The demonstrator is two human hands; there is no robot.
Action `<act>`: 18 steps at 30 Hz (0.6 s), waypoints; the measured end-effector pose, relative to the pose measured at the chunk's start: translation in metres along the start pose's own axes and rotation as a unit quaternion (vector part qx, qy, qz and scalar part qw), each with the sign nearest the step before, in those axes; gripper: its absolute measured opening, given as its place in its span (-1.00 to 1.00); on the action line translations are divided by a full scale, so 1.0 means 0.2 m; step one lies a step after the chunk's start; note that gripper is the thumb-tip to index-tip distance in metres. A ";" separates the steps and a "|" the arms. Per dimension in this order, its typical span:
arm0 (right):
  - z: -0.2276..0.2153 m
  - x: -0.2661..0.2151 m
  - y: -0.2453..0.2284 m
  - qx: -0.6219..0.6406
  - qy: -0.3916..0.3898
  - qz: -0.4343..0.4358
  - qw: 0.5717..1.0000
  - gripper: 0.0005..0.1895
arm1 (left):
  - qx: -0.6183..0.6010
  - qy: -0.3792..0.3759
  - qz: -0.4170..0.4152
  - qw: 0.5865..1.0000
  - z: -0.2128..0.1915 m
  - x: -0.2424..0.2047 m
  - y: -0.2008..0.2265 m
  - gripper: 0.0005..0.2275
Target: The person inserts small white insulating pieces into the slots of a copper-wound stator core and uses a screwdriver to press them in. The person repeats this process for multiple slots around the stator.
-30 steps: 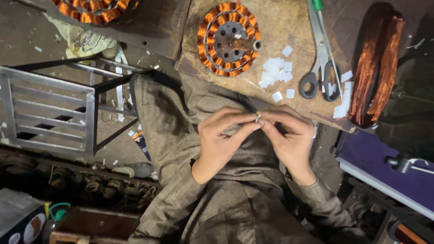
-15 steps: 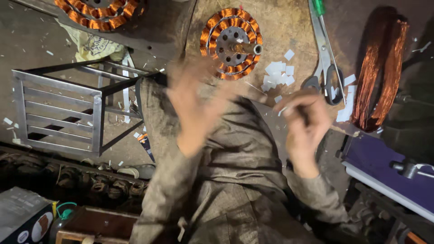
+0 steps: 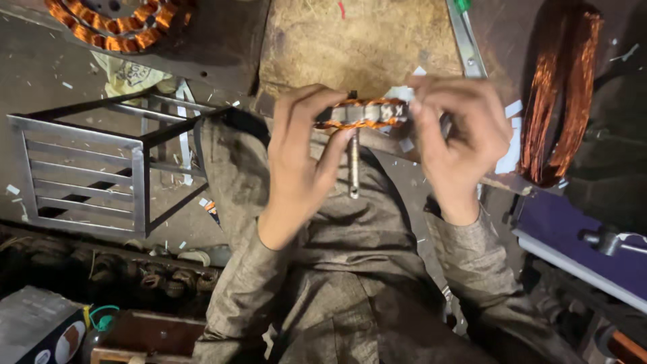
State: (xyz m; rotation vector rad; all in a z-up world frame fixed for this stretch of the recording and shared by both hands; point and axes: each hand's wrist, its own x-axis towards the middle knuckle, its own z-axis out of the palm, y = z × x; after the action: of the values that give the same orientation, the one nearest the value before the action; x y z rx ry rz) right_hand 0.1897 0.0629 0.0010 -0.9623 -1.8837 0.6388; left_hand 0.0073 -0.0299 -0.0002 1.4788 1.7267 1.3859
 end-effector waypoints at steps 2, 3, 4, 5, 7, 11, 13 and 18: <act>-0.01 -0.04 -0.01 0.016 -0.031 -0.016 0.999 -0.93 | -0.015 -0.016 0.005 1.000 -0.03 0.00 -0.03 -0.64; -0.01 -0.06 -0.02 0.025 -0.045 -0.026 0.998 -0.93 | -0.018 -0.026 0.012 0.999 -0.04 0.01 -0.04 -0.63; -0.01 -0.07 -0.03 0.026 -0.056 -0.049 0.997 -0.92 | -0.026 -0.032 0.013 0.999 -0.05 0.01 -0.04 -0.63; -0.01 -0.09 -0.03 0.027 -0.067 -0.073 0.995 -0.92 | -0.034 -0.037 0.013 0.999 -0.05 0.00 -0.05 -0.64; -0.01 -0.09 -0.04 0.023 -0.084 -0.100 0.991 -0.91 | -0.041 -0.046 0.007 0.998 -0.05 0.01 -0.05 -0.63; -0.01 -0.06 -0.06 0.019 -0.094 -0.134 0.986 -0.87 | -0.034 -0.044 -0.021 0.998 -0.05 0.02 -0.05 -0.60; -0.01 -0.05 -0.06 0.031 -0.096 -0.145 0.984 -0.86 | -0.032 -0.043 -0.031 0.998 -0.06 0.03 -0.05 -0.59; -0.01 -0.05 -0.06 0.053 -0.122 -0.158 0.978 -0.86 | -0.048 -0.031 -0.005 0.998 -0.06 0.03 -0.02 -0.61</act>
State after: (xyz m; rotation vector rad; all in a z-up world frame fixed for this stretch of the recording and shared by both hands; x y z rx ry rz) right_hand 0.1895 0.0487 0.0058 -0.5156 -2.1365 0.6800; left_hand -0.0067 -0.0293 0.0034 1.4445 1.6048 1.3823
